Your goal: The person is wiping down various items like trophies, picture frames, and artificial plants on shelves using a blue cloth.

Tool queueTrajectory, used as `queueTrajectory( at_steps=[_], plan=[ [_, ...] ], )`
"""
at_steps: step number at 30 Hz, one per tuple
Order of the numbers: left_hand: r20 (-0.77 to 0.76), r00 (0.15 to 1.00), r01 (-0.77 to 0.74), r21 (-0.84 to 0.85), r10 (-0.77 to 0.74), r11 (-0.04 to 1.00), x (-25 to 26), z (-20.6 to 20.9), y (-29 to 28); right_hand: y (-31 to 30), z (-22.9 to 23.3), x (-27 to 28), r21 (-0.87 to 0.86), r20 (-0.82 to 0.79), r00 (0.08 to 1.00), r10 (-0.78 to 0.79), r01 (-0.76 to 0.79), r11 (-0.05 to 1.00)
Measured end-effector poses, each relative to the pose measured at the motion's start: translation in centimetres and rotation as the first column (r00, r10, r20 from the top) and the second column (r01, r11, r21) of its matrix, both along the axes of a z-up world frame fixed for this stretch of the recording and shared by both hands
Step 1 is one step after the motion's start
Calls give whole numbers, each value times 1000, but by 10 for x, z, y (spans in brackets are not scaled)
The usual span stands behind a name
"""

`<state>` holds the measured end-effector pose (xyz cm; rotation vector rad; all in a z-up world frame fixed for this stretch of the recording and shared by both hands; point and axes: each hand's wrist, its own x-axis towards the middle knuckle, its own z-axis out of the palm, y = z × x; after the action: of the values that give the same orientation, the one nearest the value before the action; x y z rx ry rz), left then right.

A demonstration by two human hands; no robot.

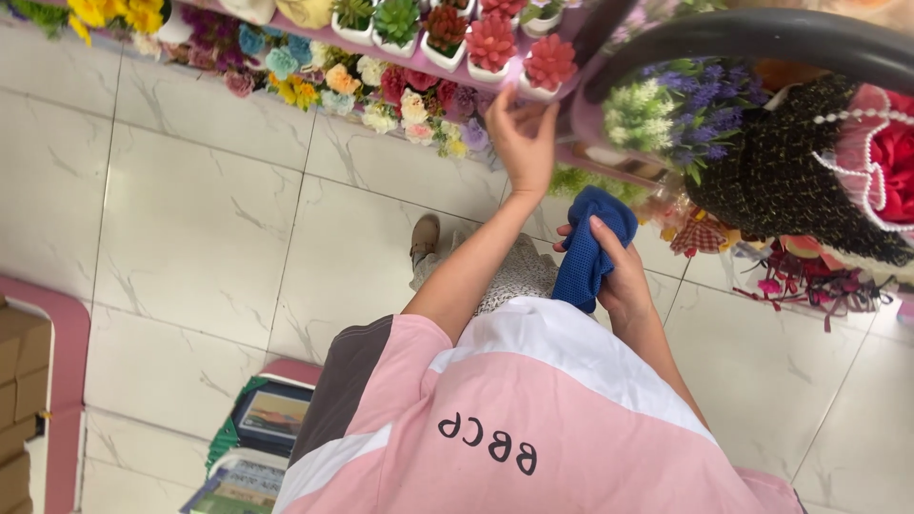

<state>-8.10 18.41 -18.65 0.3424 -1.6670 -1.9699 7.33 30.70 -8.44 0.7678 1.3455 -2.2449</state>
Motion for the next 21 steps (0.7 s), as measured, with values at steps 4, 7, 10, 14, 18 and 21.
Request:
queueTrajectory(
  at_steps=[4,7,10,14,18,21],
  plan=[
    [131,991,-3,-184,27,983,0,-4,-2,2,2,-3,19,19,999,46,-47,999],
    [158,986,-22,-207,56,978,-6,-6,-1,6,-5,-5,14,19,997,75,-76,997],
    [148,986,-47,-211,79,976,-9,-2,-1,7,-8,-5,2,13,995,98,-98,995],
    [149,982,-64,-325,118,944,-5,12,-5,5,-5,-7,11,11,992,127,-128,992],
    [162,982,-69,-191,101,979,15,14,-18,-2,-9,-14,31,21,984,177,-178,984],
    [175,982,-57,-121,77,991,29,-11,-44,-9,-16,-21,34,27,977,212,-213,977]
  ],
)
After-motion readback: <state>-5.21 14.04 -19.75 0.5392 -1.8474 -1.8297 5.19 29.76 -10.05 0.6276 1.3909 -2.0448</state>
